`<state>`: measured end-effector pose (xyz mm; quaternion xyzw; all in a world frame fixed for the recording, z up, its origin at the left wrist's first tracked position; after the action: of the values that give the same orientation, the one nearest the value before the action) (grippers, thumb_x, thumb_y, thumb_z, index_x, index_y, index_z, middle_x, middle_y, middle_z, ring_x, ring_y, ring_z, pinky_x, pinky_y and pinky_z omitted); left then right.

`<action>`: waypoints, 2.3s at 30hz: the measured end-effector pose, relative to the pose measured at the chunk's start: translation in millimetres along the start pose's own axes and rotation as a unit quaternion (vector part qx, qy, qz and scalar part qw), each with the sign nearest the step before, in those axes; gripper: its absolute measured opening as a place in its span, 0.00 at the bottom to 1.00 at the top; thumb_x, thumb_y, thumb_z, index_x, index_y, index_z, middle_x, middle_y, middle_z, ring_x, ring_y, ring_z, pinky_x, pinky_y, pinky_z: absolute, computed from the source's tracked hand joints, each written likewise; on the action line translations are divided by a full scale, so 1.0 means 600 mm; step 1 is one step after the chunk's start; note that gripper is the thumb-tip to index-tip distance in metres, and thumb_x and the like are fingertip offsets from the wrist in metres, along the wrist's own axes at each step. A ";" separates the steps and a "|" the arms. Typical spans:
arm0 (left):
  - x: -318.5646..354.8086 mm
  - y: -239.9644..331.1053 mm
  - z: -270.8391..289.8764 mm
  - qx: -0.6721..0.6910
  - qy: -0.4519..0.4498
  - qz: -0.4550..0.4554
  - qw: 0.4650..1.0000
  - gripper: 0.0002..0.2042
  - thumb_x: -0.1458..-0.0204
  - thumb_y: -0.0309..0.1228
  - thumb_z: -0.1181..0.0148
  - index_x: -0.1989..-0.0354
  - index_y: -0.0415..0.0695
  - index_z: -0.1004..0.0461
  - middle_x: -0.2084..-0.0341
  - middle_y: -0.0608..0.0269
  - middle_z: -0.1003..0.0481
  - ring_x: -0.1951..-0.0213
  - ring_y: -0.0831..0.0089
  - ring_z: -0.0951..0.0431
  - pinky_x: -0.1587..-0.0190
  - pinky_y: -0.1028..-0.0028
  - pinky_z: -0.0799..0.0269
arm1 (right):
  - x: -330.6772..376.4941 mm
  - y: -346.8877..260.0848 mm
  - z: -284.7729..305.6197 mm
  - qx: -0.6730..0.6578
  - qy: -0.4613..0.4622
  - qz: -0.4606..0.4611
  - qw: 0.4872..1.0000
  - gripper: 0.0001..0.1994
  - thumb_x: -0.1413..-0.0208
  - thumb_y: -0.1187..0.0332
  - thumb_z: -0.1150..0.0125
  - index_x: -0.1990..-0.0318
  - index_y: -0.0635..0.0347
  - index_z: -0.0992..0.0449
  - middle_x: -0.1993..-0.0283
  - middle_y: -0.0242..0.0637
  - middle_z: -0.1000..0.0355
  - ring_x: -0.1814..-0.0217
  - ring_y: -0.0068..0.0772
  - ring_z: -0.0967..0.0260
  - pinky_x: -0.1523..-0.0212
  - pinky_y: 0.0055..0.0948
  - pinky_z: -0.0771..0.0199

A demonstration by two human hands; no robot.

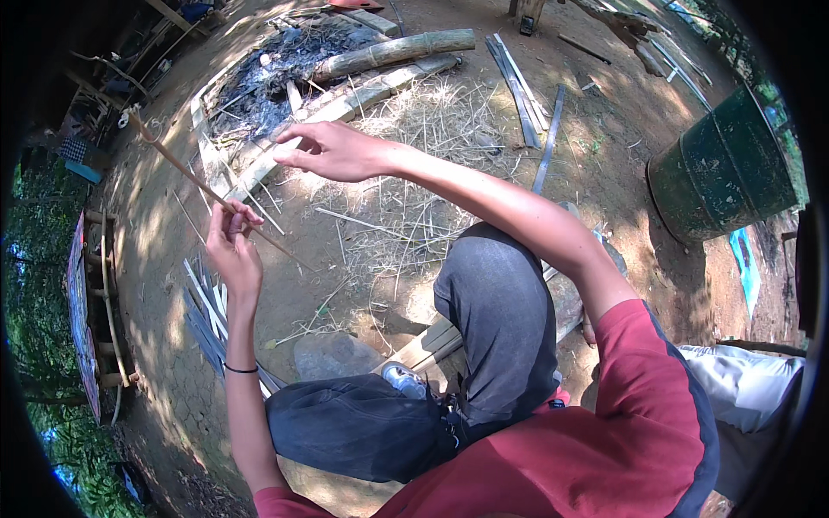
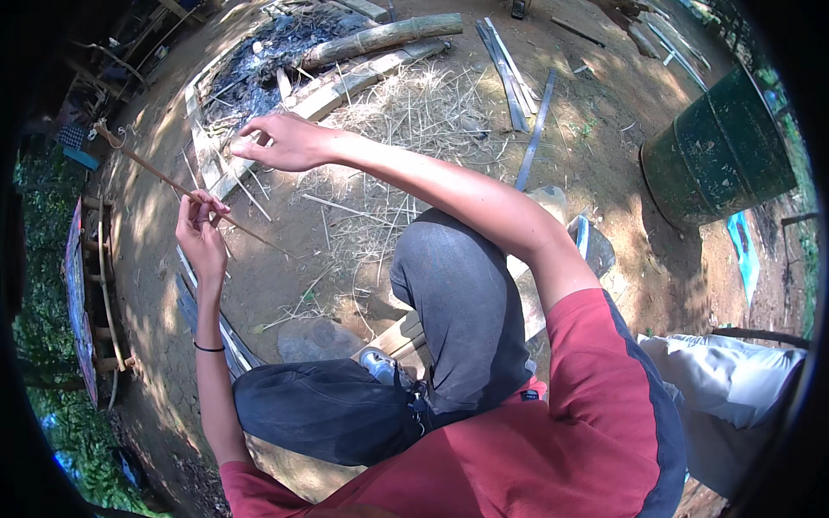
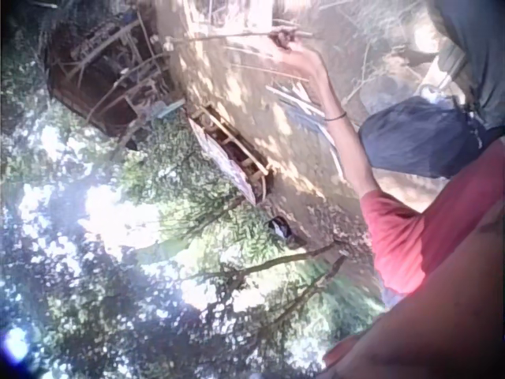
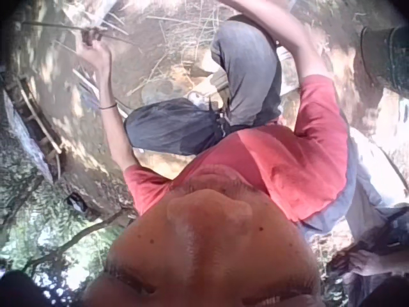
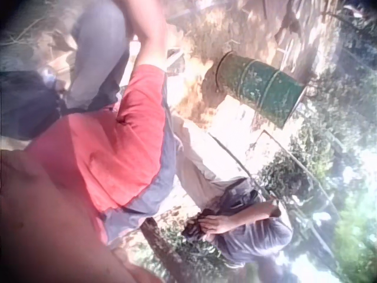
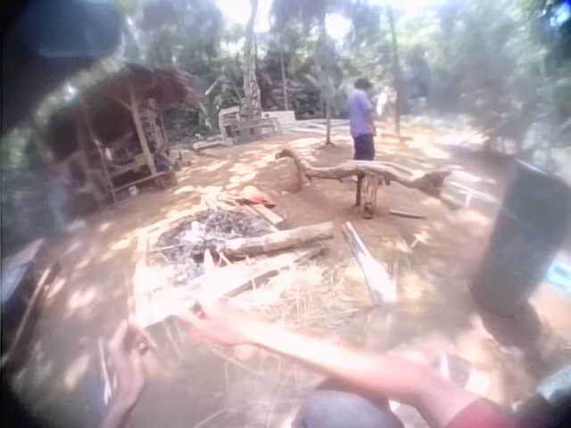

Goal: The person uses a machete to scrape and refine a long thin bamboo strip by hand, repeatedly pulling the blade along its length while seated at an outdoor workspace.

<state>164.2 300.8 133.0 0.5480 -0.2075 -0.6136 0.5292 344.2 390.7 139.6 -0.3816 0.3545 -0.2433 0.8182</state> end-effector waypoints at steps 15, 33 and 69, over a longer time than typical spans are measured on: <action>0.018 -0.011 -0.072 -0.136 -0.115 -0.005 0.984 0.18 0.63 0.05 0.62 0.64 0.33 0.35 0.76 0.56 0.30 0.71 0.69 0.25 0.62 0.73 0.28 | 0.017 -0.207 0.124 0.047 0.198 0.270 0.941 0.08 0.49 0.73 0.34 0.61 0.61 0.20 0.69 0.39 0.20 0.64 0.30 0.20 0.63 0.24 0.19; 0.013 -0.013 -0.027 -0.231 -0.108 -0.070 0.964 0.19 0.69 0.08 0.64 0.66 0.34 0.34 0.78 0.55 0.32 0.73 0.66 0.30 0.65 0.75 0.34 | 0.080 -0.205 0.209 0.252 0.106 0.133 0.953 0.18 0.44 0.63 0.39 0.47 0.54 0.29 0.53 0.46 0.27 0.49 0.37 0.30 0.53 0.36 0.28; -0.031 0.016 -0.057 0.034 0.080 -0.050 0.995 0.04 0.39 0.18 0.52 0.58 0.34 0.32 0.69 0.55 0.25 0.65 0.70 0.21 0.59 0.69 0.19 | 1.204 0.317 0.113 0.322 0.287 -0.707 0.560 0.28 0.49 0.66 0.41 0.44 0.70 0.45 0.57 0.68 0.29 0.50 0.68 0.31 0.48 0.51 0.33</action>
<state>195.9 324.7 138.5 0.6226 -0.1578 -0.5864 0.4936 875.8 50.4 -266.2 -0.1315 0.0859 -0.9386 0.3073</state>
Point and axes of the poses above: each hand's wrist, its own x-axis away from the middle knuckle, its own z-axis out of the back of the hand, y = z × x, the point moved 8 cm from there along -x, towards the middle knuckle
